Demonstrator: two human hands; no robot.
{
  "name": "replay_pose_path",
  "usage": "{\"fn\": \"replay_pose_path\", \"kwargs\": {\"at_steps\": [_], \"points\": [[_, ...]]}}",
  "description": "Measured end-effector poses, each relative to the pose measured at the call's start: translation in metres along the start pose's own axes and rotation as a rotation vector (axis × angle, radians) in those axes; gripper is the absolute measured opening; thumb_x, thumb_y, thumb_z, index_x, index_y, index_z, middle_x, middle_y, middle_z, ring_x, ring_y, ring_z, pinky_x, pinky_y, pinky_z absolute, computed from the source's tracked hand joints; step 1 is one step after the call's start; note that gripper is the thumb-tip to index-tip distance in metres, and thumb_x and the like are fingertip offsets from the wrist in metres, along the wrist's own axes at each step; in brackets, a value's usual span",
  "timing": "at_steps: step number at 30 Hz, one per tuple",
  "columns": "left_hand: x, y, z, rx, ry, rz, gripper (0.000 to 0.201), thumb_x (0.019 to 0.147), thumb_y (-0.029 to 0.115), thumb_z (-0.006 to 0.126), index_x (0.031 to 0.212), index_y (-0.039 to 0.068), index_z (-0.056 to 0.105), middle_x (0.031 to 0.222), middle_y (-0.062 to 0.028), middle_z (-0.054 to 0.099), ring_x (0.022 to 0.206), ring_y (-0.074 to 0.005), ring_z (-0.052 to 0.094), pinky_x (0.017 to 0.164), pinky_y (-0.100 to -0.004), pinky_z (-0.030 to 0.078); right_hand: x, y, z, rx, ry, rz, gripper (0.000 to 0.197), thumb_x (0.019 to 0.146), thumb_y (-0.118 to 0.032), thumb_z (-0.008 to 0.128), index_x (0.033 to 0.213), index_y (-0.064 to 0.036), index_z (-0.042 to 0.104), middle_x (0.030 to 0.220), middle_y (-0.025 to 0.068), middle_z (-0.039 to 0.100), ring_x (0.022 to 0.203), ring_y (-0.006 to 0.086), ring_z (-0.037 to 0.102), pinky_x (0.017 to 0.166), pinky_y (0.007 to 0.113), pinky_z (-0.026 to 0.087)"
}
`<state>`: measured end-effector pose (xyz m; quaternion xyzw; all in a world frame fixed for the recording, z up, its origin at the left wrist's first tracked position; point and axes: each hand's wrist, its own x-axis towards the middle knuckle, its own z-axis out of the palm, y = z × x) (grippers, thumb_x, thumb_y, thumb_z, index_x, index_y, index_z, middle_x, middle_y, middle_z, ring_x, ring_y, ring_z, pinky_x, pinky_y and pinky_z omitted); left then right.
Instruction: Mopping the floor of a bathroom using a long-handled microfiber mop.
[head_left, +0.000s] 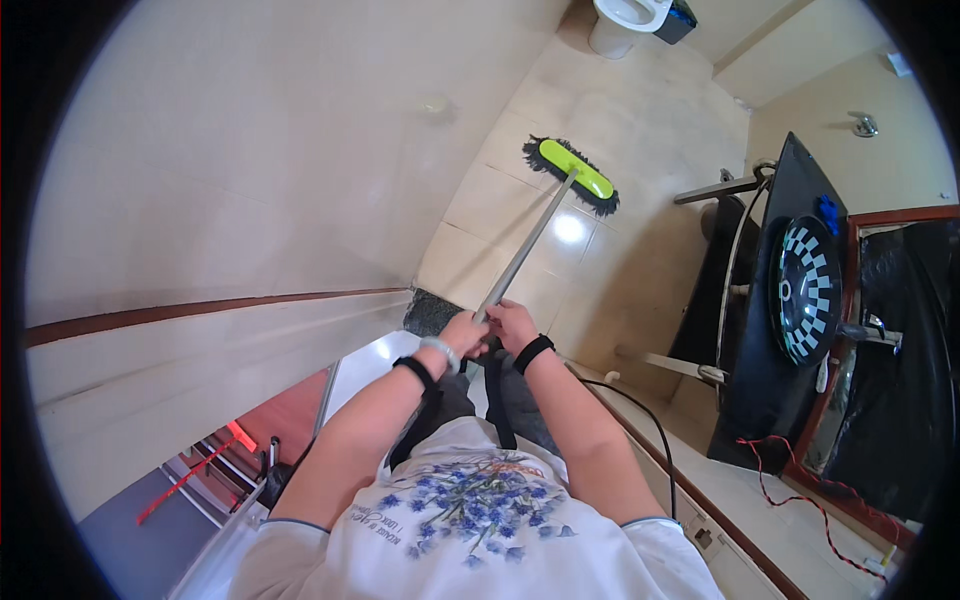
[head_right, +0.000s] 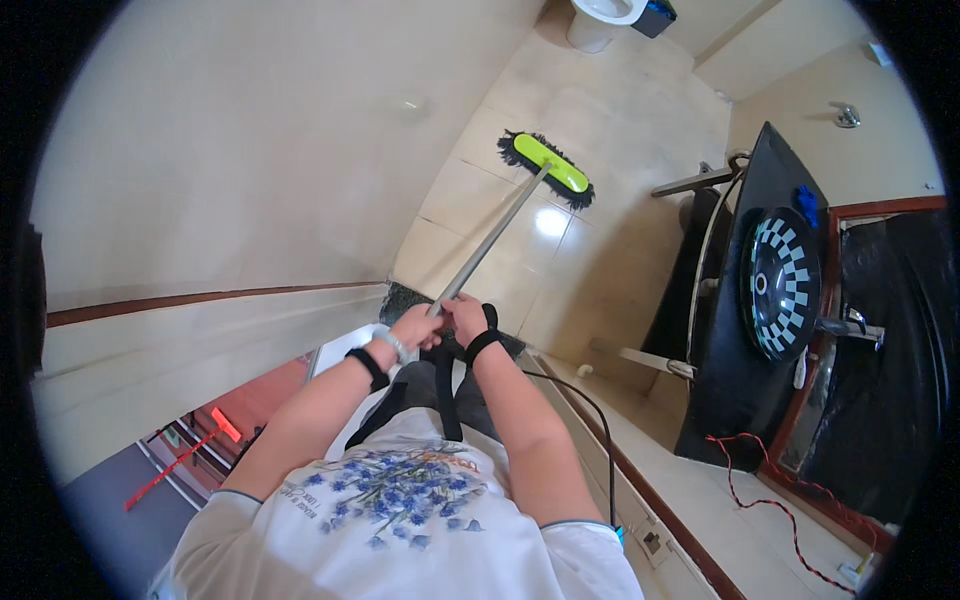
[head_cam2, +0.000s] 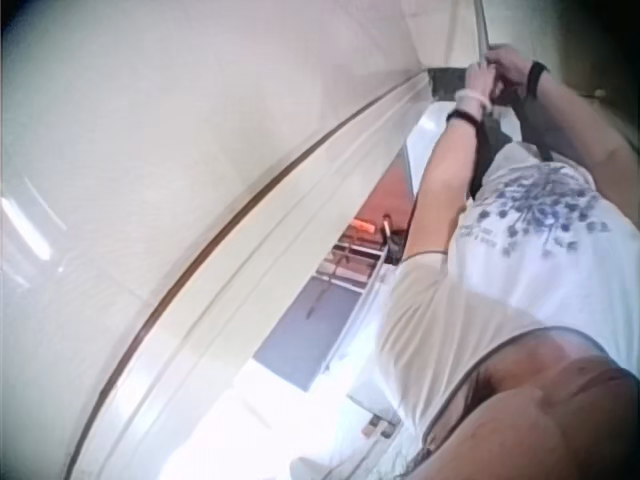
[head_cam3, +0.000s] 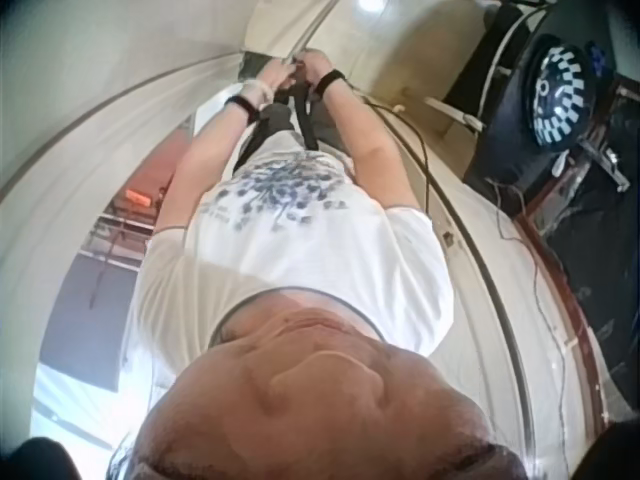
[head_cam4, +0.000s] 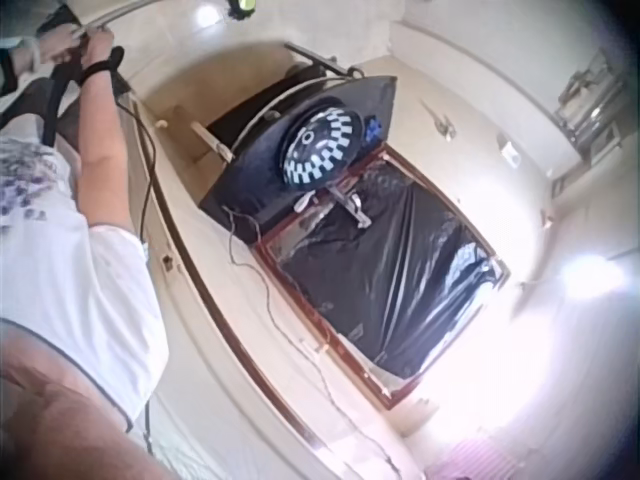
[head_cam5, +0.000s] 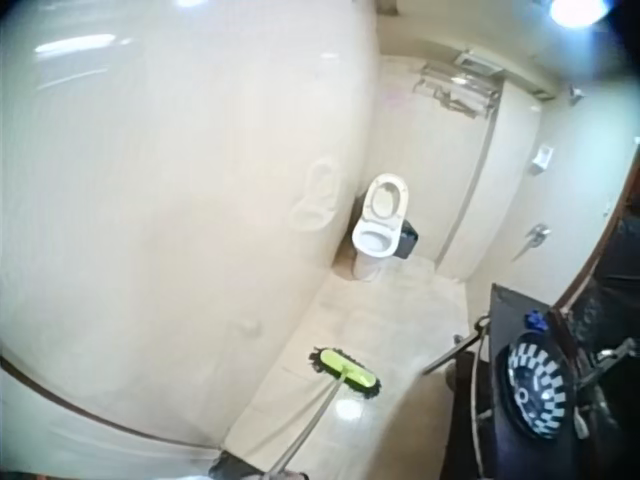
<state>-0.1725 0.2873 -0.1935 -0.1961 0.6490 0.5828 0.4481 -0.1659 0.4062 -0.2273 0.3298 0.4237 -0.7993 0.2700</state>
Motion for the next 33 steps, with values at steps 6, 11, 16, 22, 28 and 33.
{"fn": "replay_pose_path", "kwargs": {"at_steps": [6, 11, 16, 22, 28, 33], "points": [[0.016, 0.044, 0.005, 0.253, 0.078, -0.058, 0.017, 0.073, 0.015, 0.050, 0.078, -0.002, 0.051, 0.054, -0.0082, 0.049, 0.038, -0.0138, 0.044, 0.033, -0.0252, 0.034, -0.002, -0.035, 0.001, 0.006, -0.025, -0.016, 0.014, 0.080, -0.010, 0.045, 0.087, 0.0003, 0.050, 0.075, 0.0080, 0.055, 0.066, 0.0166, 0.053, 0.064, 0.030, 0.043], [-0.040, 0.016, -0.011, 0.780, 0.260, 0.288, 0.024, 0.068, 0.016, 0.053, 0.080, -0.005, 0.050, 0.074, -0.0240, 0.055, 0.071, -0.0360, 0.054, 0.063, -0.0415, 0.042, 0.005, -0.006, 0.017, 0.094, -0.088, 0.148, 0.016, 0.081, -0.013, 0.045, 0.087, 0.0008, 0.048, 0.078, 0.0112, 0.056, 0.073, 0.0217, 0.055, 0.069, 0.033, 0.044], [-0.103, -0.034, -0.041, 0.876, 0.347, 0.195, 0.026, 0.068, 0.019, 0.056, 0.079, -0.003, 0.048, 0.073, -0.0219, 0.055, 0.071, -0.0377, 0.053, 0.064, -0.0438, 0.041, -0.004, 0.030, 0.047, 0.161, -0.070, 0.405, 0.013, 0.081, -0.013, 0.047, 0.084, -0.0009, 0.050, 0.076, 0.0113, 0.058, 0.071, 0.0220, 0.057, 0.068, 0.033, 0.046], [-0.190, -0.090, -0.081, 0.897, 0.360, 0.077, 0.026, 0.069, 0.019, 0.055, 0.078, -0.002, 0.044, 0.068, -0.0222, 0.053, 0.066, -0.0377, 0.052, 0.060, -0.0442, 0.041, 0.000, 0.118, 0.058, -0.027, -0.343, 0.562, 0.017, 0.075, -0.012, 0.055, 0.086, 0.0005, 0.051, 0.078, 0.0129, 0.056, 0.070, 0.0247, 0.056, 0.067, 0.040, 0.047], [-0.264, -0.133, -0.098, 0.764, 0.420, -0.017, 0.025, 0.069, 0.018, 0.056, 0.073, -0.004, 0.046, 0.065, -0.0243, 0.053, 0.067, -0.0394, 0.053, 0.058, -0.0435, 0.042, -0.030, 0.160, 0.097, -0.090, -0.591, 0.887, 0.026, 0.076, -0.010, 0.053, 0.098, 0.0029, 0.046, 0.088, 0.0171, 0.054, 0.082, 0.0289, 0.054, 0.070, 0.041, 0.047], [-0.265, -0.149, -0.098, 0.536, 0.408, -0.150, 0.026, 0.068, 0.019, 0.058, 0.077, -0.004, 0.052, 0.068, -0.0245, 0.054, 0.067, -0.0369, 0.054, 0.058, -0.0388, 0.042, -0.035, 0.158, 0.102, -0.173, -0.667, 0.930, 0.030, 0.076, -0.010, 0.051, 0.101, 0.0042, 0.044, 0.091, 0.0209, 0.051, 0.082, 0.0316, 0.054, 0.066, 0.040, 0.047]]}}
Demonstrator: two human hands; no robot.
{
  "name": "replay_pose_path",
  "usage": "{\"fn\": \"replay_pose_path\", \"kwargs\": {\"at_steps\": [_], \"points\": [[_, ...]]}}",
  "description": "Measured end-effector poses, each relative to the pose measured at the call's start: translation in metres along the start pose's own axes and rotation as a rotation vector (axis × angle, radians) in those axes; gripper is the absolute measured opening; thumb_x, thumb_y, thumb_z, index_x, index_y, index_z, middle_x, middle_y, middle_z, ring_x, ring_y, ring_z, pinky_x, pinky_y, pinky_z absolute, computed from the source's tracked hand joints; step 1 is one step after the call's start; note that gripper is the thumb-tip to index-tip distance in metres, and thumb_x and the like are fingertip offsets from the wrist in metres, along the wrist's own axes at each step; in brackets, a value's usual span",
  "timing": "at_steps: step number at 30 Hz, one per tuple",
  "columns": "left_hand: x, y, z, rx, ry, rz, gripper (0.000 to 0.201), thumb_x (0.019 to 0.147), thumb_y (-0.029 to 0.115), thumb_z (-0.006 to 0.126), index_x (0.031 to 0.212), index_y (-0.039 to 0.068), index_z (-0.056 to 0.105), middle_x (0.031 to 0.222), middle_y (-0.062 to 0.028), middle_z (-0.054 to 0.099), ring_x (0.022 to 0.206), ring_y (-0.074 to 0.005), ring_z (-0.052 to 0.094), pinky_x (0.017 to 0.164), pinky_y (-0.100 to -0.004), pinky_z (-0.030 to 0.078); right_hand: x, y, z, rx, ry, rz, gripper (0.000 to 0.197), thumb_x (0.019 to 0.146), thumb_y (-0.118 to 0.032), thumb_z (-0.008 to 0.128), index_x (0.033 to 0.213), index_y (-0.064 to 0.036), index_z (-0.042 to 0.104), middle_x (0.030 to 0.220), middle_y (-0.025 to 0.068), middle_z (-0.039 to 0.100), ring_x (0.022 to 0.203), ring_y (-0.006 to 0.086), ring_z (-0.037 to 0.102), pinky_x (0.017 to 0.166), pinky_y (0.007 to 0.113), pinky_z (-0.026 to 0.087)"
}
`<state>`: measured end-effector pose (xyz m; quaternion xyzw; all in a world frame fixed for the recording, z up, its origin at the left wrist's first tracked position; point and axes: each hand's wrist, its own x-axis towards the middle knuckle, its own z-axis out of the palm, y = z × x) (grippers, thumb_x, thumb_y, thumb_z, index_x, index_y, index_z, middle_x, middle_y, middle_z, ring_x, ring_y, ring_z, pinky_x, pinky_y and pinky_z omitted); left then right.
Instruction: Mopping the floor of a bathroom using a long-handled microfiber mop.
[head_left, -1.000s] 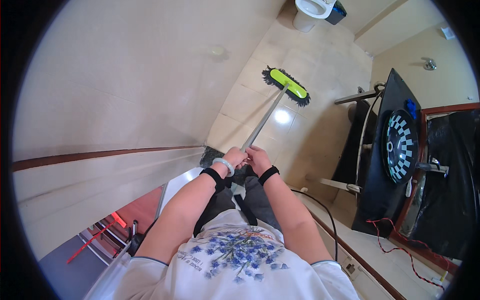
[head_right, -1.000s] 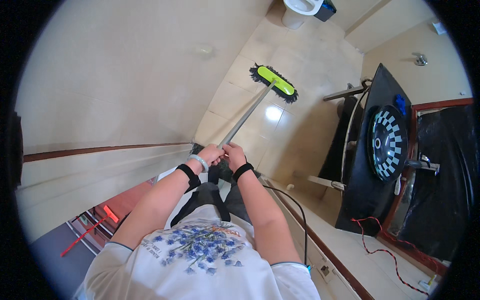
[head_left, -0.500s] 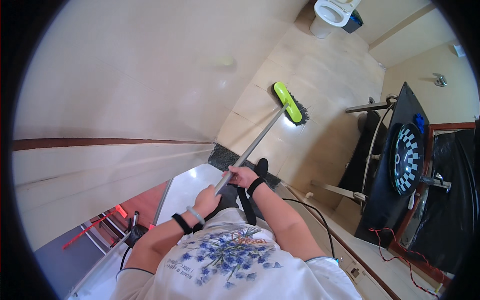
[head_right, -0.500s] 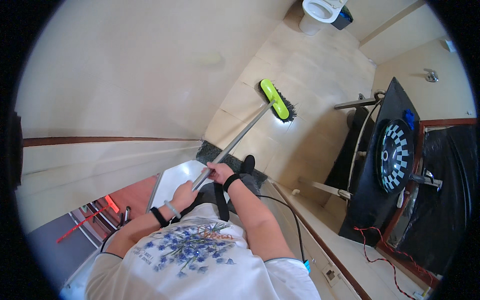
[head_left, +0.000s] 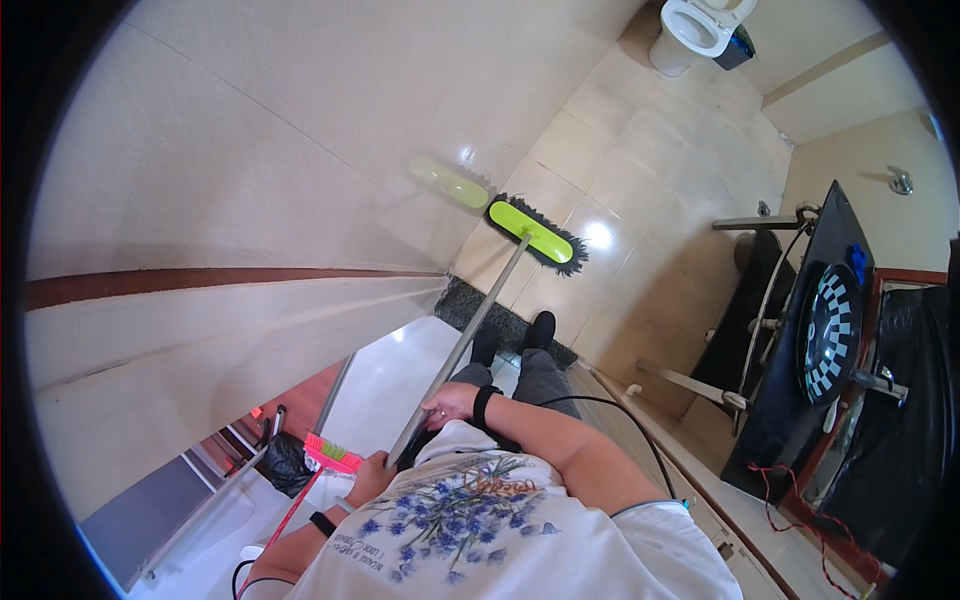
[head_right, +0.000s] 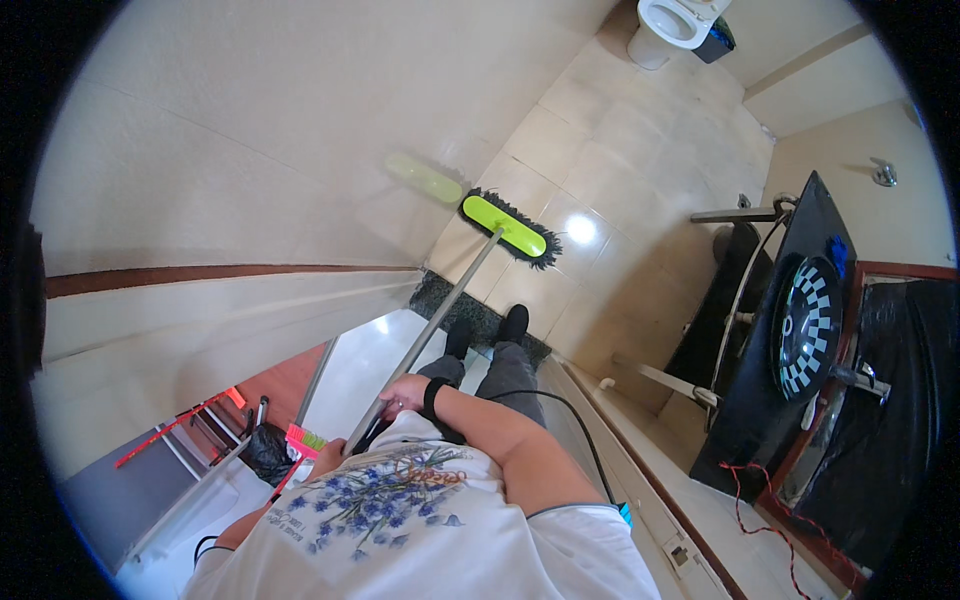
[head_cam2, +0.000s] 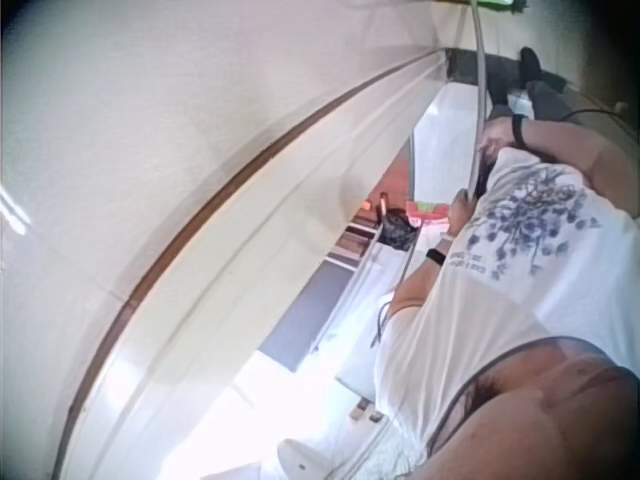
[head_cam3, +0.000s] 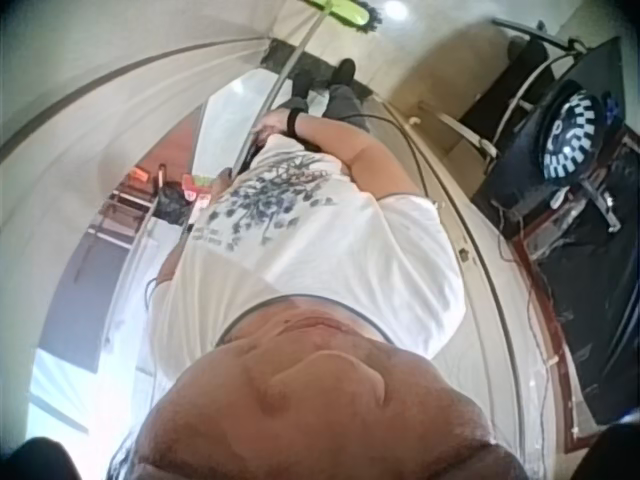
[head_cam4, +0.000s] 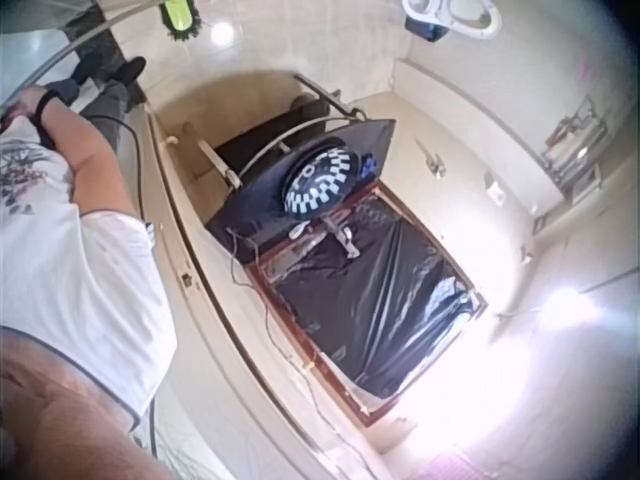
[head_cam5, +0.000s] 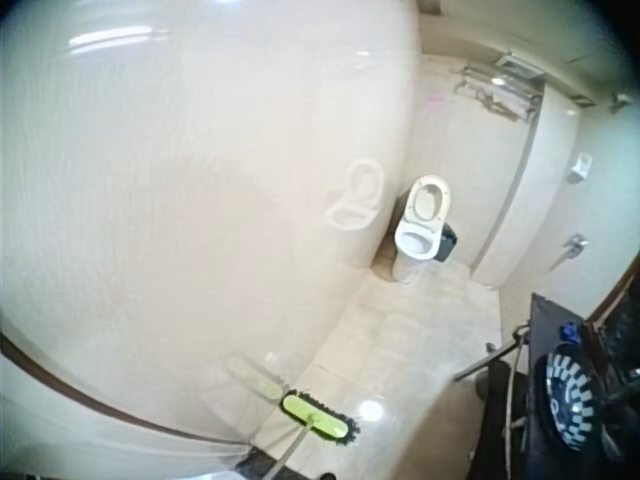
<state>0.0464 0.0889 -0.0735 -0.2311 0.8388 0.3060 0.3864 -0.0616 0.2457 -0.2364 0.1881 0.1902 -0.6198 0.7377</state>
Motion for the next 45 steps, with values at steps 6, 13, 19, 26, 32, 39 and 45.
{"fn": "replay_pose_path", "kwargs": {"at_steps": [6, 13, 19, 26, 32, 39, 45], "points": [[0.031, 0.027, 0.002, -0.118, 0.011, 0.043, 0.028, 0.069, 0.021, 0.057, 0.077, -0.006, 0.054, 0.068, -0.0233, 0.055, 0.064, -0.0325, 0.055, 0.058, -0.0358, 0.042, -0.021, -0.023, -0.010, 0.006, 0.200, -0.179, 0.024, 0.075, -0.009, 0.053, 0.094, 0.0038, 0.048, 0.082, 0.0184, 0.055, 0.072, 0.0294, 0.057, 0.064, 0.039, 0.049], [0.095, 0.100, 0.001, -0.281, -0.145, -0.043, 0.034, 0.068, 0.026, 0.057, 0.072, -0.007, 0.053, 0.062, -0.0198, 0.054, 0.061, -0.0296, 0.056, 0.056, -0.0354, 0.042, -0.053, -0.067, -0.032, 0.155, 0.333, -0.512, 0.017, 0.075, -0.009, 0.055, 0.083, 0.0048, 0.051, 0.075, 0.0158, 0.055, 0.071, 0.0254, 0.057, 0.066, 0.035, 0.049], [0.188, 0.195, 0.036, -0.218, 0.034, 0.299, 0.032, 0.068, 0.025, 0.055, 0.071, -0.007, 0.054, 0.064, -0.0222, 0.054, 0.067, -0.0372, 0.054, 0.060, -0.0404, 0.041, -0.095, -0.136, -0.079, 0.284, 0.535, -0.812, 0.013, 0.076, -0.005, 0.049, 0.083, 0.0060, 0.051, 0.080, 0.0144, 0.054, 0.074, 0.0242, 0.054, 0.069, 0.035, 0.044], [0.185, 0.224, 0.030, -0.141, 0.062, 0.359, 0.030, 0.068, 0.024, 0.055, 0.077, -0.004, 0.053, 0.072, -0.0229, 0.055, 0.072, -0.0376, 0.053, 0.063, -0.0399, 0.042, -0.132, -0.148, -0.060, 0.204, 0.526, -0.877, 0.013, 0.072, -0.002, 0.054, 0.081, 0.0080, 0.054, 0.077, 0.0126, 0.056, 0.069, 0.0216, 0.054, 0.064, 0.031, 0.045], [0.096, 0.106, 0.009, -0.101, -0.009, 0.241, 0.030, 0.072, 0.025, 0.054, 0.080, -0.004, 0.052, 0.071, -0.0206, 0.055, 0.069, -0.0326, 0.055, 0.062, -0.0363, 0.042, -0.068, -0.059, -0.008, -0.077, 0.361, -0.618, 0.021, 0.067, -0.009, 0.063, 0.082, 0.0048, 0.057, 0.075, 0.0086, 0.057, 0.065, 0.0167, 0.056, 0.058, 0.024, 0.044], [0.040, 0.053, -0.005, -0.072, -0.167, 0.013, 0.038, 0.068, 0.029, 0.057, 0.080, -0.006, 0.051, 0.071, -0.0216, 0.055, 0.068, -0.0298, 0.054, 0.062, -0.0345, 0.041, -0.012, -0.012, -0.010, 0.124, 0.090, -0.173, 0.019, 0.074, -0.008, 0.056, 0.088, 0.0037, 0.051, 0.085, 0.0132, 0.056, 0.079, 0.0235, 0.056, 0.071, 0.035, 0.047], [0.079, 0.063, 0.015, -0.080, -0.136, 0.127, 0.033, 0.070, 0.026, 0.056, 0.078, -0.006, 0.051, 0.067, -0.0159, 0.055, 0.064, -0.0244, 0.054, 0.059, -0.0333, 0.041, -0.031, -0.027, -0.023, 0.070, 0.261, -0.313, 0.020, 0.075, -0.010, 0.055, 0.088, 0.0048, 0.051, 0.084, 0.0150, 0.057, 0.080, 0.0249, 0.056, 0.068, 0.036, 0.046]]}}
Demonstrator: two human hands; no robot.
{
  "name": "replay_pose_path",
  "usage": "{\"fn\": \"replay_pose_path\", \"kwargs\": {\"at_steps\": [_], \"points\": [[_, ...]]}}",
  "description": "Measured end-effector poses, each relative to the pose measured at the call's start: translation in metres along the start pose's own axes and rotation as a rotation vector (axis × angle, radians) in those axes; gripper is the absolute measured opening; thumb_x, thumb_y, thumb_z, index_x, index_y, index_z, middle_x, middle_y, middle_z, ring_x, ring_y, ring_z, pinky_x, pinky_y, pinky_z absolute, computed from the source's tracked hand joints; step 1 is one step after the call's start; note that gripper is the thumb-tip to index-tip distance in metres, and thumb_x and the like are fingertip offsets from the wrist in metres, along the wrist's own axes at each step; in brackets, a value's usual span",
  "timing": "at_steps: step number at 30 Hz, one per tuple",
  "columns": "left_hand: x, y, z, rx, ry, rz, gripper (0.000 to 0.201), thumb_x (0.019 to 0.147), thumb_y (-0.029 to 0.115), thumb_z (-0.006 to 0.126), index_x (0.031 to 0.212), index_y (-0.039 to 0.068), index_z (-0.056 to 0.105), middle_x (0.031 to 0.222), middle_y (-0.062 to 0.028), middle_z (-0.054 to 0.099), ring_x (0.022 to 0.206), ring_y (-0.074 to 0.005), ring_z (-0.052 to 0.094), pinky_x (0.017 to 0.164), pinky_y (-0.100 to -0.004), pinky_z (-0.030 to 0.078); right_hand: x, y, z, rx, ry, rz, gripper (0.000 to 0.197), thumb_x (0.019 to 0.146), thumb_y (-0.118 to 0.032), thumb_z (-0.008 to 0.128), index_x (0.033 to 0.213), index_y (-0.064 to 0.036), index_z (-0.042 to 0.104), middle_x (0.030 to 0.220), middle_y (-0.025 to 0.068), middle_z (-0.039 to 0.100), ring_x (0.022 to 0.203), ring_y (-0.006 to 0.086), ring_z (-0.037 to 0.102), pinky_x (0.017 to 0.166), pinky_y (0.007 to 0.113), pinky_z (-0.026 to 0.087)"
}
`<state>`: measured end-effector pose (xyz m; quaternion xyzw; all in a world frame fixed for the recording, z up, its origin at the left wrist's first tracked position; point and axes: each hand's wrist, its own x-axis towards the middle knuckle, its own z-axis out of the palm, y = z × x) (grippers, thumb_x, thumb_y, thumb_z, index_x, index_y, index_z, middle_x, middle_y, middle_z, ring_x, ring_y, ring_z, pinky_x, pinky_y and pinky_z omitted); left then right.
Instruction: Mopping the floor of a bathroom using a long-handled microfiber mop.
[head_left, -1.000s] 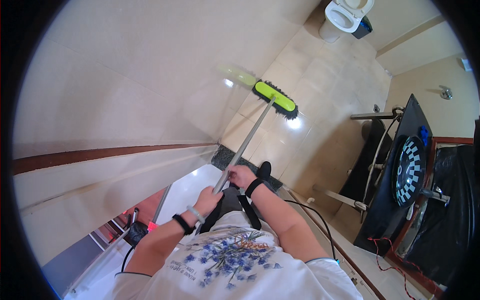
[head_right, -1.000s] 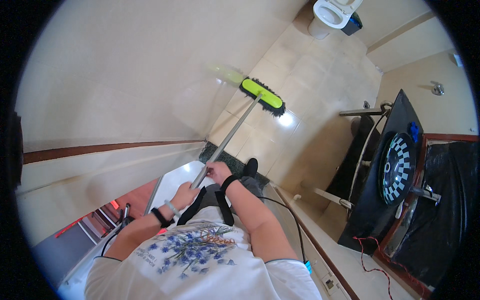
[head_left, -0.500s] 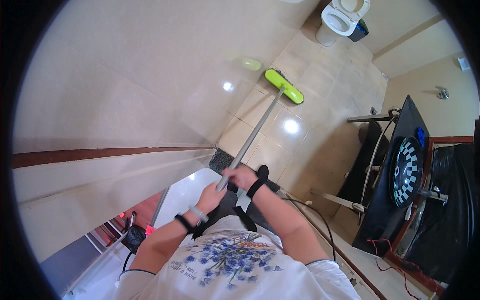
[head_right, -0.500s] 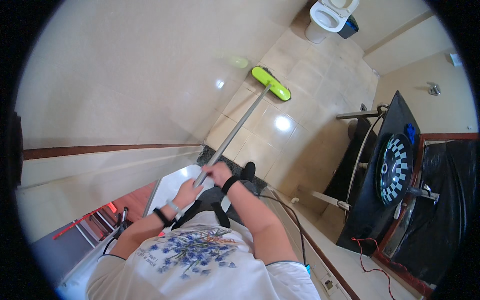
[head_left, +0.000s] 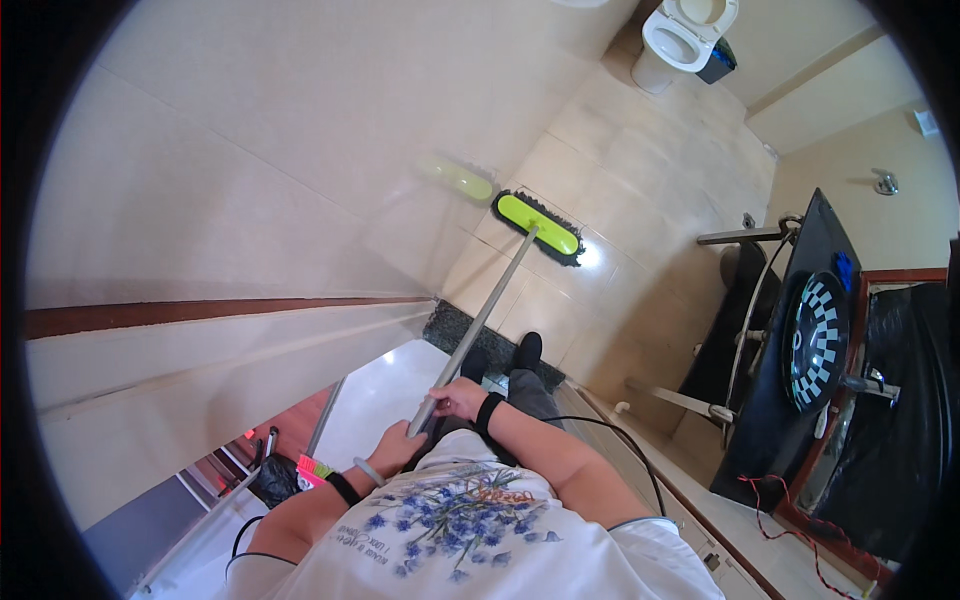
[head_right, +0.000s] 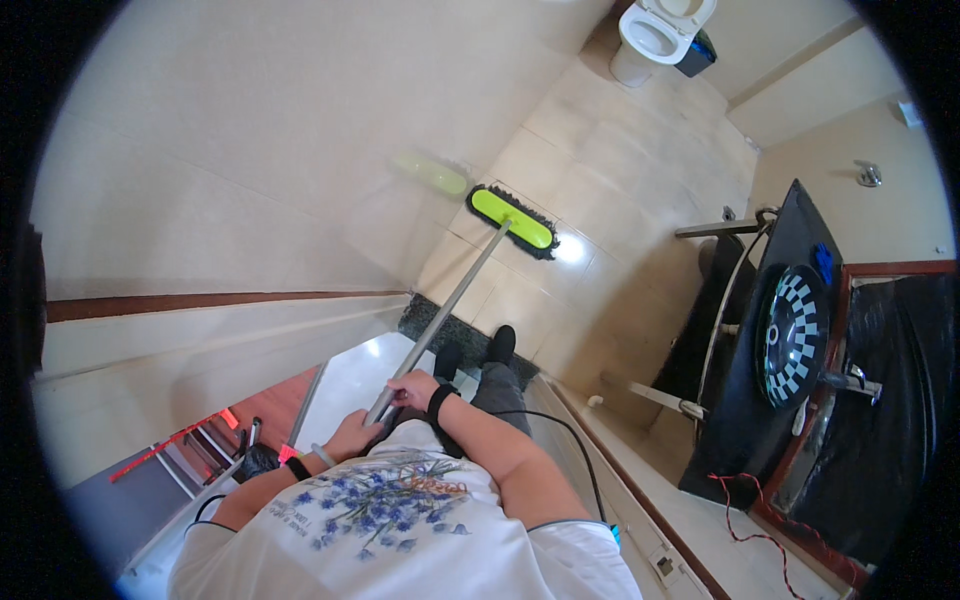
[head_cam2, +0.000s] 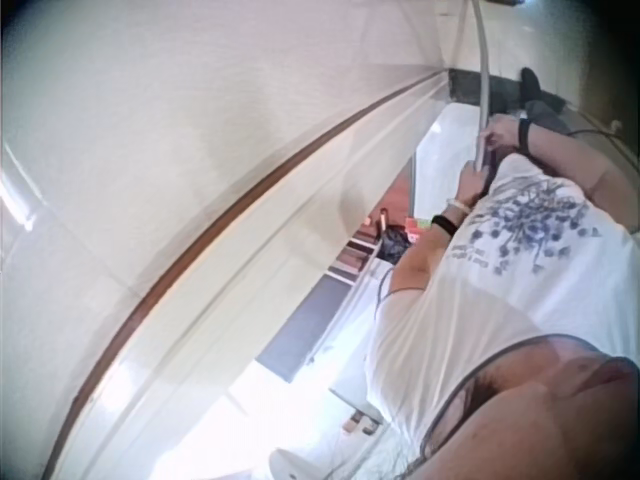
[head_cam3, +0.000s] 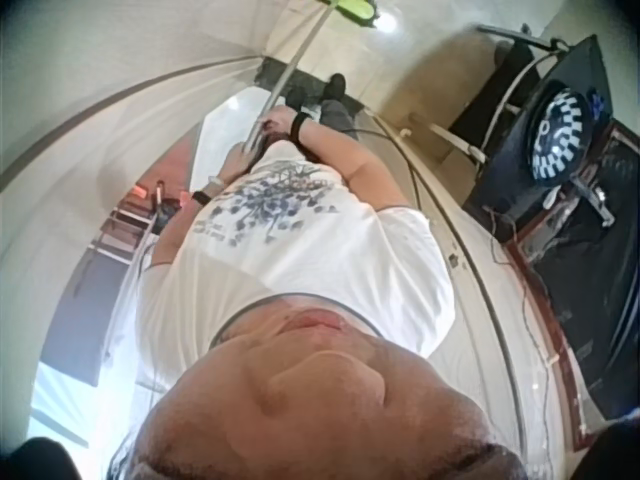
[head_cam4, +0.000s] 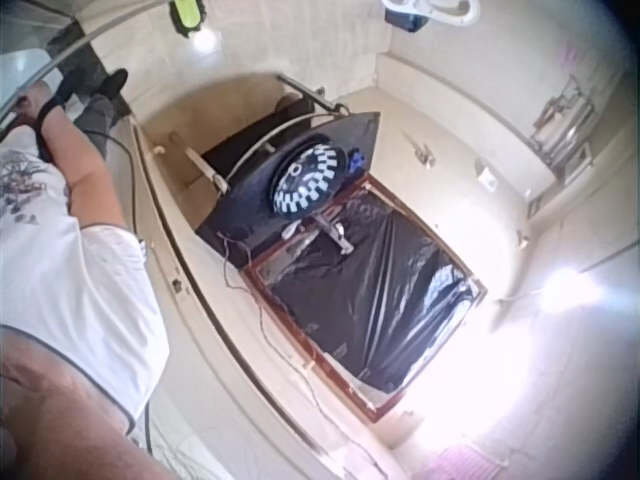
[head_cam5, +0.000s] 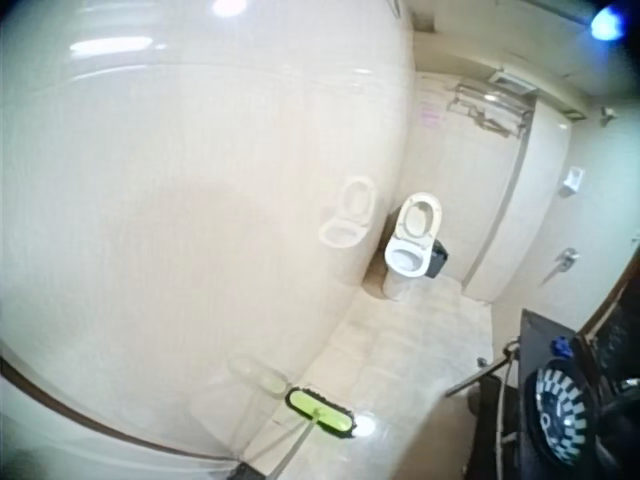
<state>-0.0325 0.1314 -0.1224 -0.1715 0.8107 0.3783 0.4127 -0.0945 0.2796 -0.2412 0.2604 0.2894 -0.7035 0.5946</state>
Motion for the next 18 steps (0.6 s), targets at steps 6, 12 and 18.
{"fn": "replay_pose_path", "kwargs": {"at_steps": [6, 12, 18], "points": [[0.069, 0.059, 0.008, -0.224, -0.079, 0.043, 0.019, 0.074, 0.018, 0.051, 0.077, -0.002, 0.051, 0.057, -0.0069, 0.050, 0.051, -0.0160, 0.048, 0.046, -0.0289, 0.038, -0.018, -0.052, -0.015, 0.216, 0.233, -0.365, 0.015, 0.078, -0.008, 0.050, 0.086, 0.0040, 0.052, 0.076, 0.0119, 0.056, 0.078, 0.0238, 0.056, 0.067, 0.033, 0.046], [0.128, 0.137, 0.006, -0.659, -0.179, 0.054, 0.011, 0.075, 0.016, 0.049, 0.074, 0.006, 0.045, 0.051, 0.0014, 0.038, 0.037, -0.0063, 0.032, 0.032, -0.0211, 0.020, -0.041, -0.105, -0.023, 0.109, 0.317, -0.516, 0.015, 0.079, -0.013, 0.049, 0.082, 0.0019, 0.053, 0.072, 0.0091, 0.055, 0.067, 0.0192, 0.054, 0.059, 0.030, 0.044], [0.089, 0.146, -0.013, -0.691, -0.213, 0.060, 0.010, 0.075, 0.015, 0.048, 0.071, 0.007, 0.044, 0.049, 0.0026, 0.036, 0.036, -0.0057, 0.030, 0.032, -0.0202, 0.018, -0.062, -0.102, 0.001, 0.071, 0.237, -0.543, 0.018, 0.078, -0.014, 0.052, 0.079, 0.0042, 0.054, 0.068, 0.0103, 0.055, 0.057, 0.0183, 0.052, 0.050, 0.028, 0.041]]}}
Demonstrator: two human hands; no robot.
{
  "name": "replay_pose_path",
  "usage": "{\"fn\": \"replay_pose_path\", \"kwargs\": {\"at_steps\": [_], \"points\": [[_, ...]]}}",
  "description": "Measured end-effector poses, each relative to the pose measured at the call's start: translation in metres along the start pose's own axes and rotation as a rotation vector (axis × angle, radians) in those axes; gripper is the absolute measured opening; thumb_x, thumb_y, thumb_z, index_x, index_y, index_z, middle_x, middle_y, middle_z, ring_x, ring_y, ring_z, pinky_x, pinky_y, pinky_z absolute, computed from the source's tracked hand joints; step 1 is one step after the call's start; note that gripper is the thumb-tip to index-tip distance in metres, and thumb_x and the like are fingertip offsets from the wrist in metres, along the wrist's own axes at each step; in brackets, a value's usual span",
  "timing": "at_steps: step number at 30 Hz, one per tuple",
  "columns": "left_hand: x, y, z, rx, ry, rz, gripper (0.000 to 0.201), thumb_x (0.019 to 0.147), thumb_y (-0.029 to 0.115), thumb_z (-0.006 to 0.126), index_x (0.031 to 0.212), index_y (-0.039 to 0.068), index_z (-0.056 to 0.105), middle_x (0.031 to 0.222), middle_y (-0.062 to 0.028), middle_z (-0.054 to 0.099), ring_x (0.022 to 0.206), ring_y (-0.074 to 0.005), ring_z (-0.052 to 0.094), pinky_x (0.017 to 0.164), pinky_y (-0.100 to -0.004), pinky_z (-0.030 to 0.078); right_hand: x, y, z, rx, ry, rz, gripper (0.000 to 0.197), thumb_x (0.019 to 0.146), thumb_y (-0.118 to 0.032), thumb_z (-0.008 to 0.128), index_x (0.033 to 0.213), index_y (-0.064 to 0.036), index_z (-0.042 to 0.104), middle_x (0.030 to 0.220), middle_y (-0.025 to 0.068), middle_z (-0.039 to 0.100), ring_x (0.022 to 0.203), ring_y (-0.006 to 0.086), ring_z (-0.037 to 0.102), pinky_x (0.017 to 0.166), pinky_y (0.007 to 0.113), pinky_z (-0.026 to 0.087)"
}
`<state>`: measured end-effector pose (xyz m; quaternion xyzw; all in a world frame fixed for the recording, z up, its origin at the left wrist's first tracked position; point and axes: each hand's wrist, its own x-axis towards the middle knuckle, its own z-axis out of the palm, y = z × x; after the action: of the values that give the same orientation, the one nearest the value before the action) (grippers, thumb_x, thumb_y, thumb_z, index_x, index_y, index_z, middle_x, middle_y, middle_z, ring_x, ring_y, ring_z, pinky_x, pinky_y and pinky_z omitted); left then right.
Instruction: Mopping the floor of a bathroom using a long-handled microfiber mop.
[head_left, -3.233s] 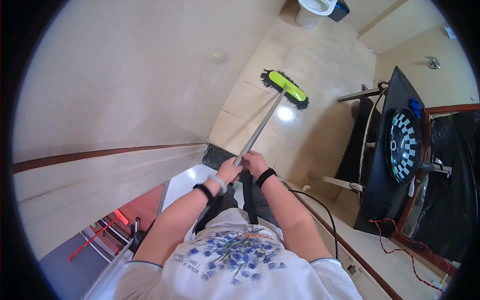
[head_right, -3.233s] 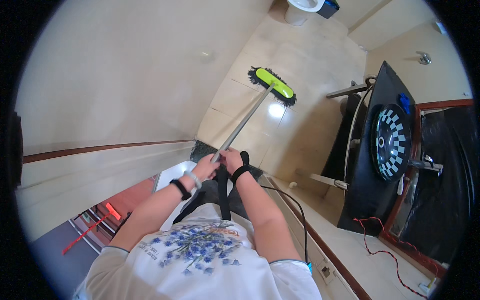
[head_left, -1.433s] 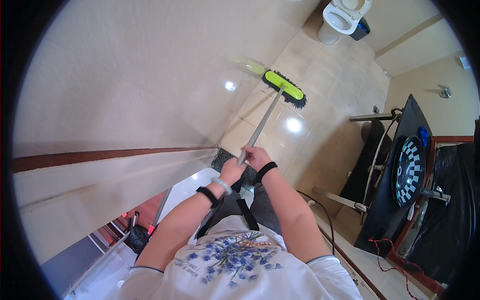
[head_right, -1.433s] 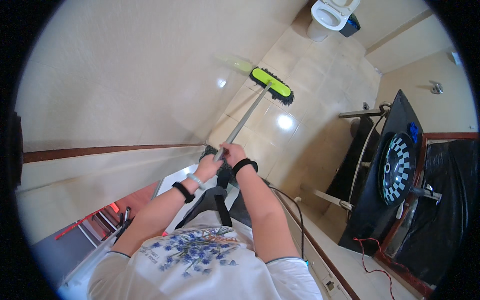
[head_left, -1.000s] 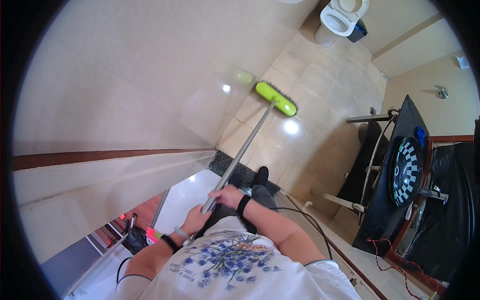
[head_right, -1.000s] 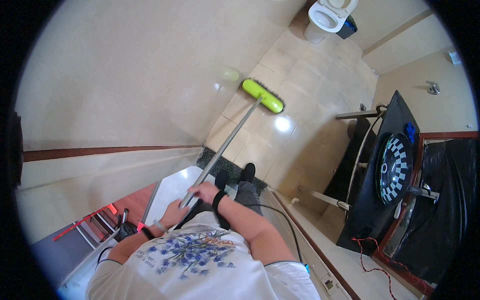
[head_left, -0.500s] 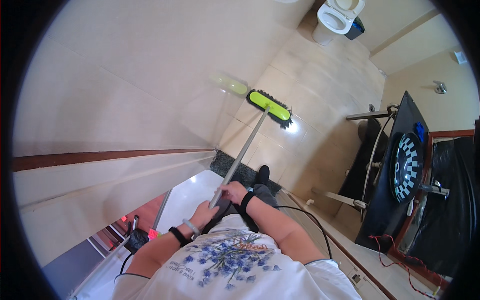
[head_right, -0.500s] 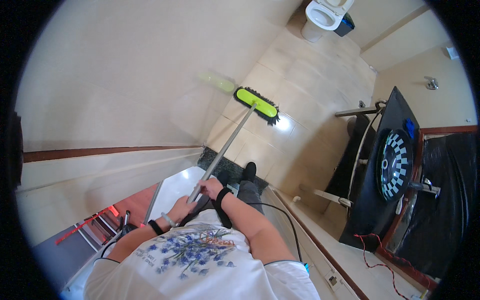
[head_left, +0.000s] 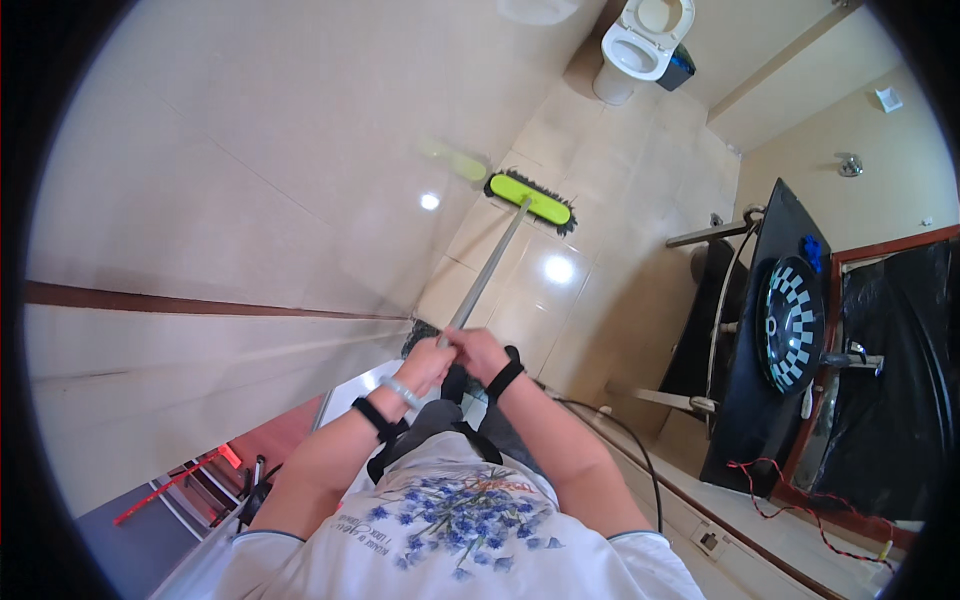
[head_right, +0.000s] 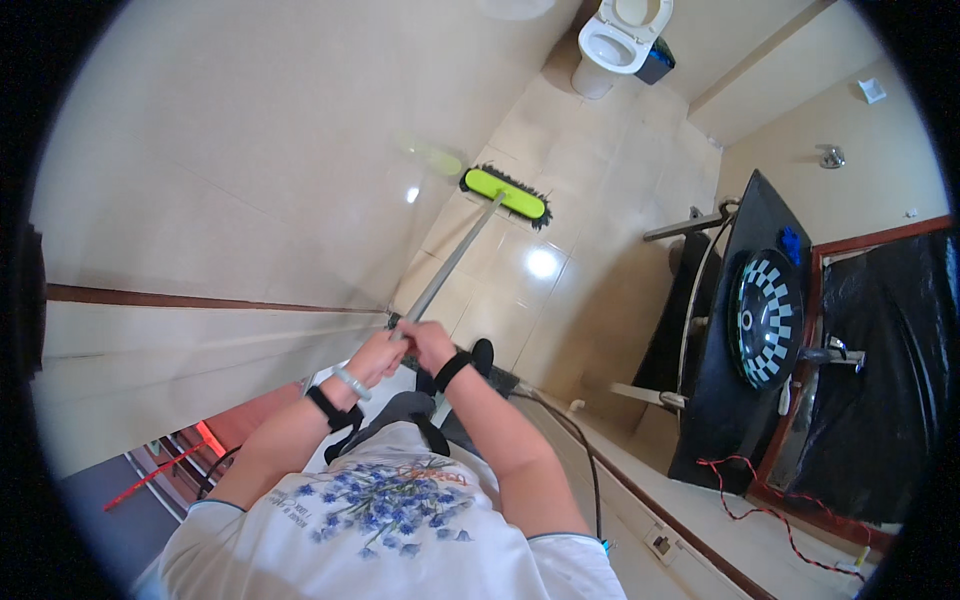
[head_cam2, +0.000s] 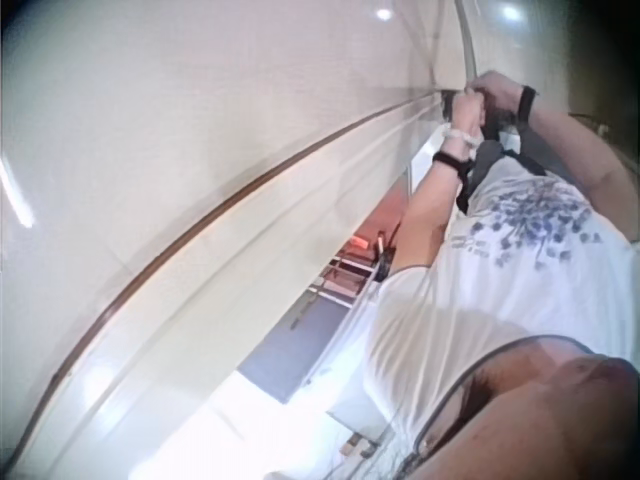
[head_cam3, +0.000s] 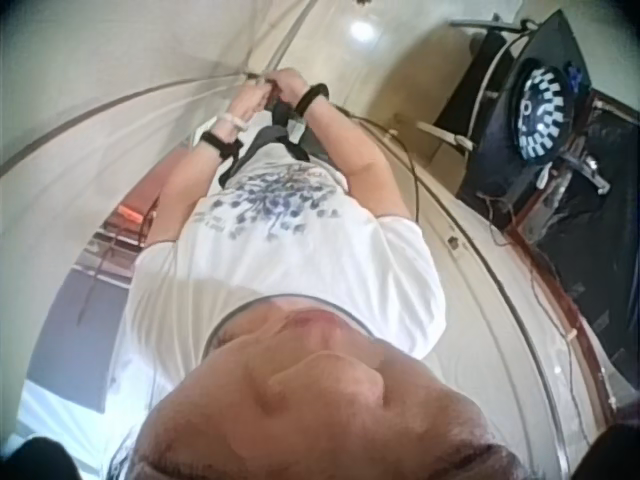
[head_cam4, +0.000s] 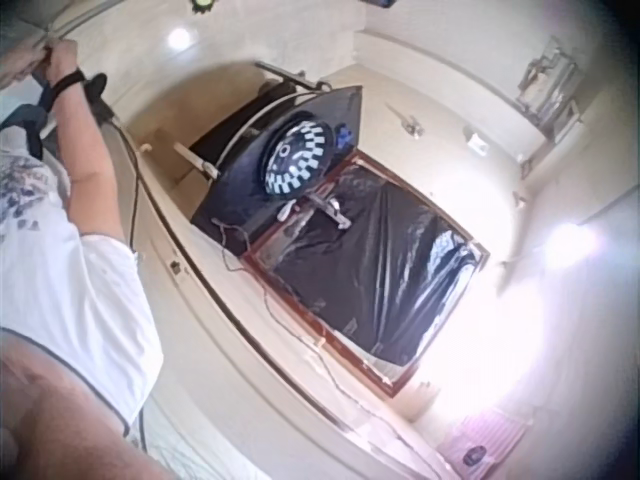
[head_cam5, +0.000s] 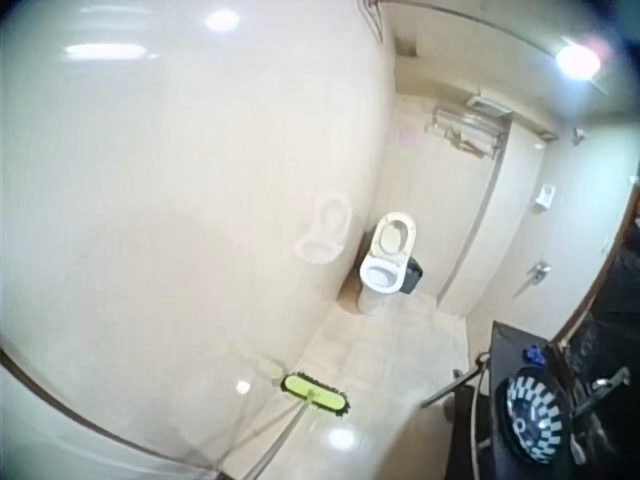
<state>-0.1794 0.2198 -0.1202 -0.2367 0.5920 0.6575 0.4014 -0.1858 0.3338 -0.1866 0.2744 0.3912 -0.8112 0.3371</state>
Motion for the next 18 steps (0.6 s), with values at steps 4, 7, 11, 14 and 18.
{"fn": "replay_pose_path", "kwargs": {"at_steps": [4, 7, 11, 14, 18], "points": [[-0.055, -0.030, -0.032, 0.058, 0.020, -0.031, 0.015, 0.075, 0.017, 0.049, 0.065, 0.005, 0.046, 0.047, 0.0022, 0.037, 0.035, -0.0064, 0.034, 0.030, -0.0209, 0.023, -0.030, 0.033, 0.030, -0.082, -0.150, 0.131, 0.018, 0.076, -0.015, 0.056, 0.072, 0.0031, 0.057, 0.068, 0.0113, 0.057, 0.060, 0.0189, 0.055, 0.057, 0.028, 0.045], [-0.068, -0.057, -0.042, 0.193, 0.027, -0.182, 0.017, 0.076, 0.018, 0.049, 0.064, 0.005, 0.046, 0.046, -0.0004, 0.039, 0.035, -0.0093, 0.036, 0.030, -0.0218, 0.027, -0.025, 0.075, 0.017, 0.029, -0.250, 0.256, 0.020, 0.076, -0.013, 0.054, 0.082, 0.0058, 0.053, 0.075, 0.0125, 0.057, 0.069, 0.0217, 0.056, 0.066, 0.033, 0.044], [-0.058, -0.073, -0.044, 0.149, 0.065, -0.136, 0.017, 0.075, 0.020, 0.050, 0.074, 0.003, 0.048, 0.049, -0.0016, 0.041, 0.037, -0.0098, 0.038, 0.031, -0.0216, 0.029, -0.015, 0.076, 0.010, 0.018, -0.272, 0.384, 0.018, 0.078, -0.012, 0.051, 0.086, 0.0039, 0.053, 0.081, 0.0112, 0.057, 0.076, 0.0216, 0.054, 0.072, 0.032, 0.042], [-0.049, -0.060, -0.036, 0.216, 0.111, -0.088, 0.015, 0.075, 0.016, 0.049, 0.067, 0.004, 0.046, 0.049, -0.0011, 0.039, 0.037, -0.0096, 0.037, 0.032, -0.0225, 0.026, -0.004, 0.069, 0.005, 0.064, -0.259, 0.372, 0.017, 0.078, -0.010, 0.050, 0.087, 0.0046, 0.053, 0.083, 0.0124, 0.057, 0.079, 0.0229, 0.054, 0.075, 0.032, 0.041], [-0.055, -0.041, -0.034, 0.277, 0.115, -0.087, 0.020, 0.074, 0.019, 0.051, 0.064, 0.003, 0.046, 0.049, -0.0018, 0.042, 0.037, -0.0095, 0.037, 0.031, -0.0221, 0.028, -0.001, 0.062, 0.010, 0.064, -0.188, 0.378, 0.017, 0.079, -0.008, 0.048, 0.089, 0.0046, 0.050, 0.086, 0.0132, 0.055, 0.082, 0.0245, 0.053, 0.078, 0.034, 0.040]]}}
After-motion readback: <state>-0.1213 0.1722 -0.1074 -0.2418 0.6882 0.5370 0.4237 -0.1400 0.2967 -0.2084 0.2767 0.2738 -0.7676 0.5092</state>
